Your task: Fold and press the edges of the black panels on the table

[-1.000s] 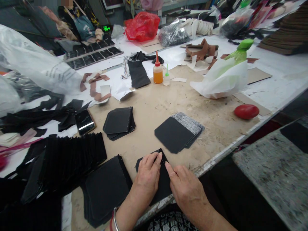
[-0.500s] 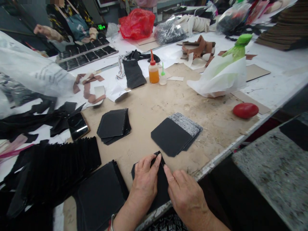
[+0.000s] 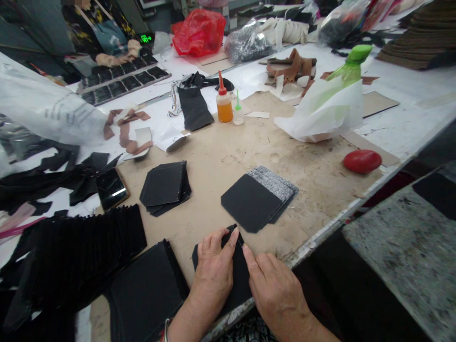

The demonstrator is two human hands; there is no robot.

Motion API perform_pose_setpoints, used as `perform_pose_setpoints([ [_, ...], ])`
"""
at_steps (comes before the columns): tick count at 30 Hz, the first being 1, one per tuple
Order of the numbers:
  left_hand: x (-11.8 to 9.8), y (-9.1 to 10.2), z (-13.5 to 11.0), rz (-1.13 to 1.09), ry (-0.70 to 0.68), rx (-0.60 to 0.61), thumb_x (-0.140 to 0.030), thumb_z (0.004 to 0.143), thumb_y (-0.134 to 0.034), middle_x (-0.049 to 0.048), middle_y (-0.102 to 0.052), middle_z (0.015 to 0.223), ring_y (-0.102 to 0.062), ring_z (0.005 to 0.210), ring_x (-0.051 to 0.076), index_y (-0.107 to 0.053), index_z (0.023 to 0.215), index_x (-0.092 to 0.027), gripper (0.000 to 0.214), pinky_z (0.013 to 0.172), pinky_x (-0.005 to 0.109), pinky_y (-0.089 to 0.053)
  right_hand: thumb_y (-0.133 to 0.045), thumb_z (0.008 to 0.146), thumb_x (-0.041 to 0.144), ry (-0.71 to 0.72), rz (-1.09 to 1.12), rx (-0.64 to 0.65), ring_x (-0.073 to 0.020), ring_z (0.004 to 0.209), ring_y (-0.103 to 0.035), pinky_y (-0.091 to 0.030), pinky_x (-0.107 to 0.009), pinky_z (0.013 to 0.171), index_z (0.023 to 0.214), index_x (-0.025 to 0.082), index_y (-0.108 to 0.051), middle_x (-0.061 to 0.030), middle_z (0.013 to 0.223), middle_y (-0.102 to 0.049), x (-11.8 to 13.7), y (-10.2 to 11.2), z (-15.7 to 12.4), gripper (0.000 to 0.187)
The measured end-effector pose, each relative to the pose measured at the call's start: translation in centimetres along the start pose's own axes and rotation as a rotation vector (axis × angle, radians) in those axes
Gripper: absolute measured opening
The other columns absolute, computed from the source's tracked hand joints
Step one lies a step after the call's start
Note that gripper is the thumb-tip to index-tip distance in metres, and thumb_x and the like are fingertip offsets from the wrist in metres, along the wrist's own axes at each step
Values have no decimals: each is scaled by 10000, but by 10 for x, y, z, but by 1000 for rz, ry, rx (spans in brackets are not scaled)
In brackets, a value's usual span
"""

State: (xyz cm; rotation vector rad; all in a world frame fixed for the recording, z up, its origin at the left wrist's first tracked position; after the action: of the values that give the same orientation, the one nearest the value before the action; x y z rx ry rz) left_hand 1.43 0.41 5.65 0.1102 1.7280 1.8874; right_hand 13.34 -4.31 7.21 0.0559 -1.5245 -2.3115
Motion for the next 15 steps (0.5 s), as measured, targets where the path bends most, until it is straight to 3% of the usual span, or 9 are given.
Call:
perform_pose_setpoints([
  [15,-2,0,2,56,-25,21,-17,770,-362,116,-526,1118,-474,1019,232,-471,1288,-229,570,807,392,-429,-386,858,61,-14,-8,-10,-153,588,-506,-396,-287,525,1083,46,-604,-55,660,-552,-1,0,0,313],
])
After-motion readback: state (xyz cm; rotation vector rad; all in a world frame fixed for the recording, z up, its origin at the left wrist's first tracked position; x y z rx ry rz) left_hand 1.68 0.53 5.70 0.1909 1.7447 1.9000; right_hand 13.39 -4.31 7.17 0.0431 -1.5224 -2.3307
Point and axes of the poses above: each hand's wrist, its own z-axis towards the middle knuckle, its own y-axis out of the back of the hand, x = y × z, the point moved 4 cm from there along z, towards the middle knuckle
